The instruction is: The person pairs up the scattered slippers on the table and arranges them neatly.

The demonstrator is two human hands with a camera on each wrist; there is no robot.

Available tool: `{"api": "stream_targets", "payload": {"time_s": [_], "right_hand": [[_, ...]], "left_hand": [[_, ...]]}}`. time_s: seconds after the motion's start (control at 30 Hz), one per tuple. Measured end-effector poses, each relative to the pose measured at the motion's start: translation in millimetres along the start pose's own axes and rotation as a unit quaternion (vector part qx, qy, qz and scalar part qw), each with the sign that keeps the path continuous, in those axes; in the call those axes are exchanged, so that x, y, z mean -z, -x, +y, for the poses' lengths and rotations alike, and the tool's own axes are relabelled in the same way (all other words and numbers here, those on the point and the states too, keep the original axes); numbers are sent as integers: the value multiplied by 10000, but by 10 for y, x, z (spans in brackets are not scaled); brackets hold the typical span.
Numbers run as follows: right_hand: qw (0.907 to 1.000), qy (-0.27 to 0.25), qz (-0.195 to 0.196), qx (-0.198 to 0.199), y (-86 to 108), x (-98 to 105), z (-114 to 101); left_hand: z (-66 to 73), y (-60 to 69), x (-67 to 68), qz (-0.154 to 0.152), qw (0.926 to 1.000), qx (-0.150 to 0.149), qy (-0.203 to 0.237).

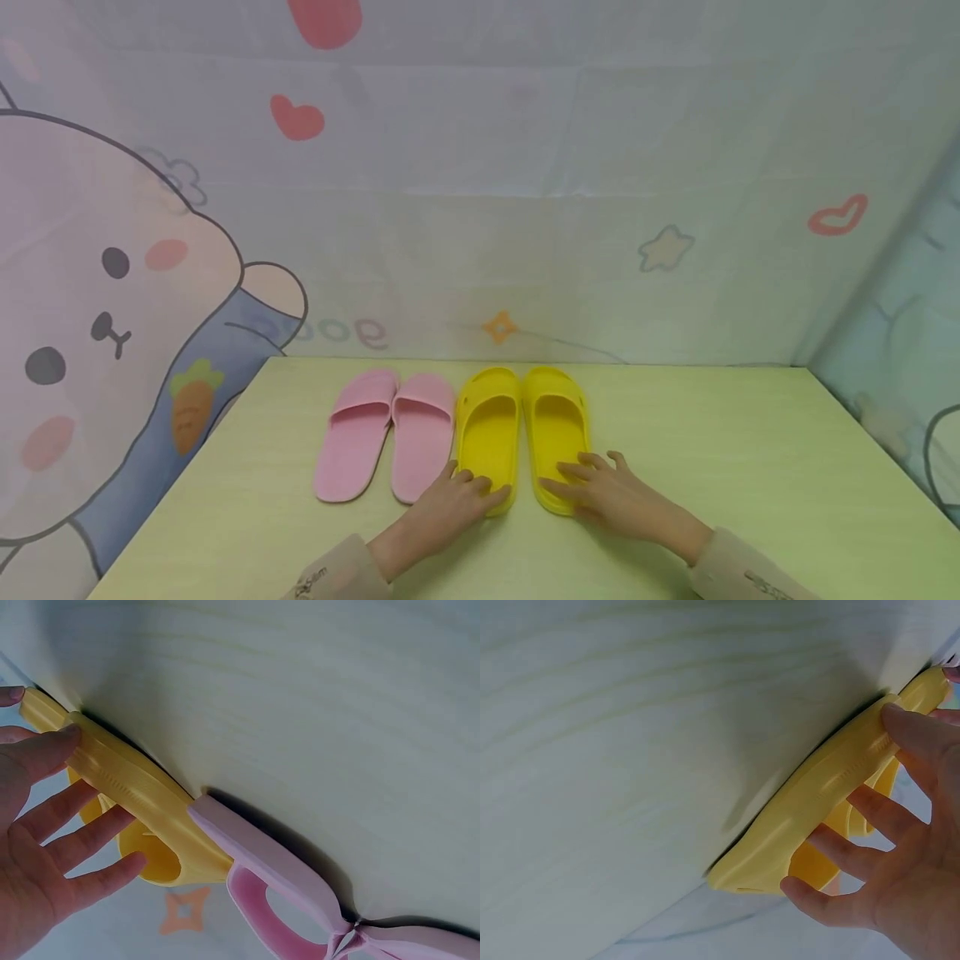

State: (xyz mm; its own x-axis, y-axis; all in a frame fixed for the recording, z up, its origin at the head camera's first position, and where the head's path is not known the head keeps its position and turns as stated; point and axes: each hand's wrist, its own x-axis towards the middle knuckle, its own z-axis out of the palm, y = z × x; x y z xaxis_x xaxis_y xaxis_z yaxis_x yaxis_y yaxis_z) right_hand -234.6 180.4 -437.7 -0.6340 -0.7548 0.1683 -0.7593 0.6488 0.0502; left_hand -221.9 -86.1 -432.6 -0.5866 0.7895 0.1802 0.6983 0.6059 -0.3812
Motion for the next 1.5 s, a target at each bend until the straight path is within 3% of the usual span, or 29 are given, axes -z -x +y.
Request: {"api": "stream_targets", "payload": {"time_s": [0.83, 1.5], "right_hand": [[9992, -152, -151, -344, -146, -48, 32], [9994, 4, -16, -338, -94, -44, -58]], "left_hand": [[-5, -92, -26, -264, 9990, 264, 244], [-7, -101, -51, -215, 9988, 415, 174]]}}
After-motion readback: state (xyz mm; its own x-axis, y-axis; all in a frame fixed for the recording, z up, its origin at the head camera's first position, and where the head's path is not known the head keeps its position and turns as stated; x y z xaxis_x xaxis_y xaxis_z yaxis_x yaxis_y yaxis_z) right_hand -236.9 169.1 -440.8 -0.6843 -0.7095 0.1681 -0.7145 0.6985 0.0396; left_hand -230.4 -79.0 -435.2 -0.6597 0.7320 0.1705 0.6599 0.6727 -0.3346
